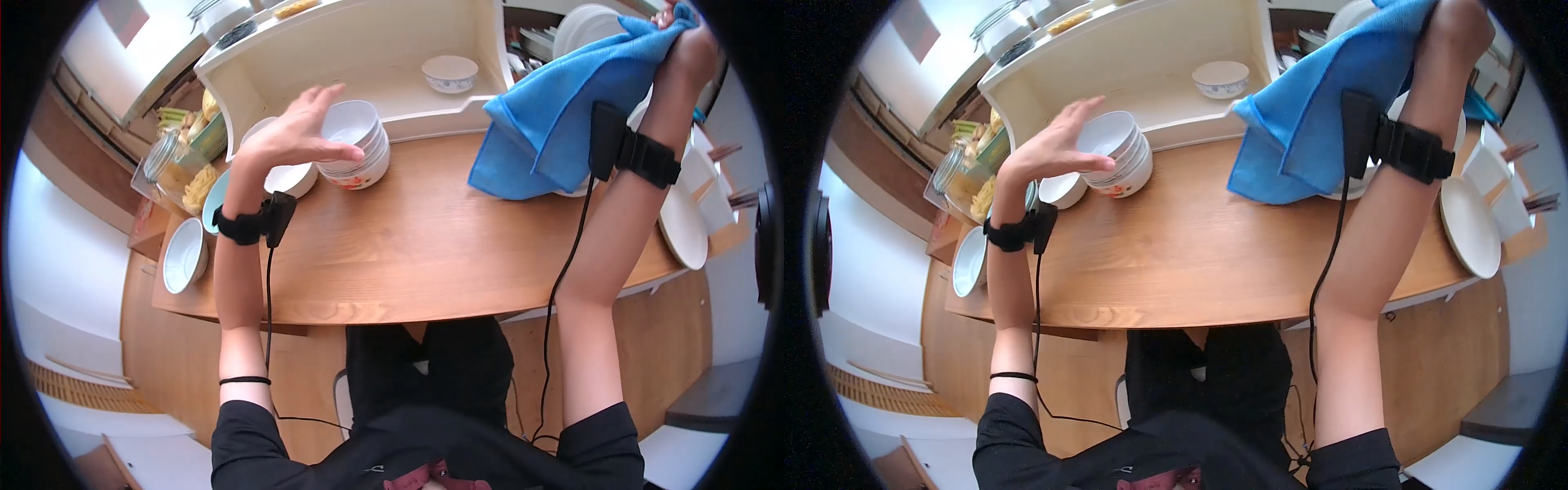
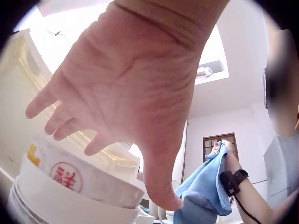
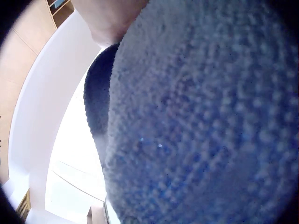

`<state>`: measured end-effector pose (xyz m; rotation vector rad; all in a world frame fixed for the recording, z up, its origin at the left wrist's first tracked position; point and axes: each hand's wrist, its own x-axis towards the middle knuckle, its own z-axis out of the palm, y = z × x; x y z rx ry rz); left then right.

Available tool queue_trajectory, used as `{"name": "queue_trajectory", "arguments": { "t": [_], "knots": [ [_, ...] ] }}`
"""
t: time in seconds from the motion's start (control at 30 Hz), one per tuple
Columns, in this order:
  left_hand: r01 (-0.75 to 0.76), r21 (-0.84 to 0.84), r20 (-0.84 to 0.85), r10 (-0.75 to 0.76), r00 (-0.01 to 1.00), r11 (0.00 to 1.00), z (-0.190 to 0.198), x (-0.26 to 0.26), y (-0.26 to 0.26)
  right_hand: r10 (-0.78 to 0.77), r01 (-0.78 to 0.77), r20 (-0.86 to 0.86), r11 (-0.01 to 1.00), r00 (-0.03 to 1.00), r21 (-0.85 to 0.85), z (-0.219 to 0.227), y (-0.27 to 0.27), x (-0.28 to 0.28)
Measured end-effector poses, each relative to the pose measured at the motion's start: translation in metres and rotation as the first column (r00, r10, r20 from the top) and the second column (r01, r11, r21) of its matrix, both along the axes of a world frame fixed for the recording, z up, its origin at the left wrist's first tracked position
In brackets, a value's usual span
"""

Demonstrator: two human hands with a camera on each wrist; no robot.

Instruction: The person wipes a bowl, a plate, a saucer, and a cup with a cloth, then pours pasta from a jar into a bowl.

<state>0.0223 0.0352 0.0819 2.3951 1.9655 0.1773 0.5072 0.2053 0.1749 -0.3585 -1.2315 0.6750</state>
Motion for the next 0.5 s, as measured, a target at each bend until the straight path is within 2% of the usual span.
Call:
{"name": "queue_trajectory", "arguments": {
  "t": [0.07,0.23,0.3,0.33,0.4,0.43,0.5],
  "knots": [
    [0.058,0.245,-0.029,-0.053,0.998,0.968,0.003,0.010,0.008,-0.051,0.051,-0.068,0.999,0.996,0.000,-0.016,-0.018,-0.011],
    [0.115,0.271,0.004,-0.121,0.993,0.956,0.009,0.080,0.050,-0.046,0.045,-0.188,0.999,0.981,-0.011,-0.041,-0.039,-0.029],
    [0.140,0.153,0.065,-0.151,0.986,0.978,0.007,0.105,0.079,-0.030,0.027,-0.232,1.000,0.972,-0.017,-0.048,-0.044,-0.029],
    [0.145,0.153,0.054,-0.155,0.986,0.978,0.003,0.115,0.096,-0.022,0.017,-0.253,1.000,0.967,-0.019,-0.052,-0.046,-0.028],
    [0.093,-0.001,0.155,-0.091,0.984,0.996,-0.013,0.128,0.129,-0.009,0.002,-0.289,1.000,0.957,-0.023,-0.058,-0.048,-0.026],
    [0.096,-0.003,0.146,-0.094,0.985,0.995,-0.022,0.133,0.141,0.005,-0.011,-0.303,1.000,0.953,-0.017,-0.061,-0.047,-0.023],
    [-0.028,-0.028,0.073,0.030,0.997,0.999,-0.042,0.140,0.163,0.035,-0.045,-0.330,0.999,0.943,-0.021,-0.067,-0.048,-0.023]
  ]
}}
